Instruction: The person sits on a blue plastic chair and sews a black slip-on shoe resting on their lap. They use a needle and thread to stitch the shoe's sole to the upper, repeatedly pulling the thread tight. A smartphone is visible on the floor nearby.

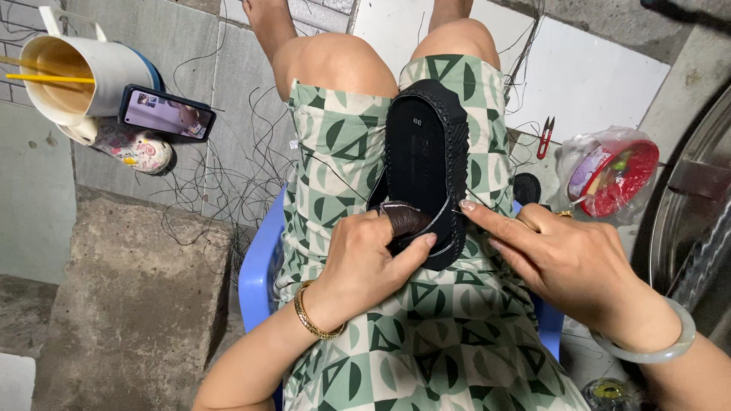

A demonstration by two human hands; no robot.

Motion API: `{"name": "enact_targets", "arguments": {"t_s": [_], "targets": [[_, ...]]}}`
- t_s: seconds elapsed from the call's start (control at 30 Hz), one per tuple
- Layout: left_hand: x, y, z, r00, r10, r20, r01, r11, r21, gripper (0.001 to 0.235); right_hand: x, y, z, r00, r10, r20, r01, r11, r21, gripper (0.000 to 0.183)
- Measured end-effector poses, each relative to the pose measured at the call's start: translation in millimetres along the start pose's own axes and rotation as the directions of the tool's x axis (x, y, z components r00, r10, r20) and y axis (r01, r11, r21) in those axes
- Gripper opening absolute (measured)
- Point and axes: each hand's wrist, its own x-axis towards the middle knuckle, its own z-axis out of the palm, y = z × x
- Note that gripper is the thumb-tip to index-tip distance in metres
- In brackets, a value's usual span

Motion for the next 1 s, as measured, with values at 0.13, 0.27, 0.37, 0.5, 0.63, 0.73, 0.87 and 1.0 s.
{"name": "enact_targets", "arguments": {"t_s": [0.13, 0.27, 0.37, 0.5, 0.63, 0.73, 0.87, 1.0], "targets": [[-2, -5, 9, 0.999, 0.029, -0.037, -0.027, 0.999, 0.045, 0.029, 3, -13, -13, 0.999, -0.002, -0.045, -0.001, 0.998, -0.064, 0.052], [-8, -11, 23, 0.991, 0.111, -0.079, -0.097, 0.982, 0.163, 0.043, 19, -42, -19, 0.996, 0.03, 0.089, 0.012, 0.903, -0.43, 0.035], [-9, -10, 7, 0.985, 0.16, -0.066, -0.143, 0.967, 0.209, 0.036, 30, -45, -21, 0.979, 0.117, 0.165, -0.072, 0.964, -0.257, 0.011], [6, -17, -46, 0.921, 0.374, -0.112, -0.251, 0.786, 0.565, 0.025, 24, -33, -14, 0.979, 0.129, 0.159, -0.157, 0.971, 0.178, 0.037], [28, -29, -36, 0.904, 0.339, 0.261, -0.425, 0.641, 0.639, 0.041, 12, -32, 1, 0.997, 0.074, -0.03, -0.063, 0.964, 0.257, 0.025], [26, -28, -37, 0.885, 0.378, 0.271, -0.465, 0.702, 0.54, 0.031, 10, -34, 6, 0.987, 0.115, -0.113, -0.08, 0.957, 0.279, 0.033], [11, -35, -46, 0.872, 0.378, 0.311, -0.482, 0.772, 0.414, 0.034, -1, -35, 18, 0.971, 0.145, -0.188, -0.079, 0.945, 0.317, 0.051], [8, -58, -66, 0.923, 0.321, 0.212, -0.383, 0.822, 0.421, 0.033, -8, -30, 33, 0.954, 0.149, -0.261, -0.079, 0.962, 0.261, 0.05]]}}
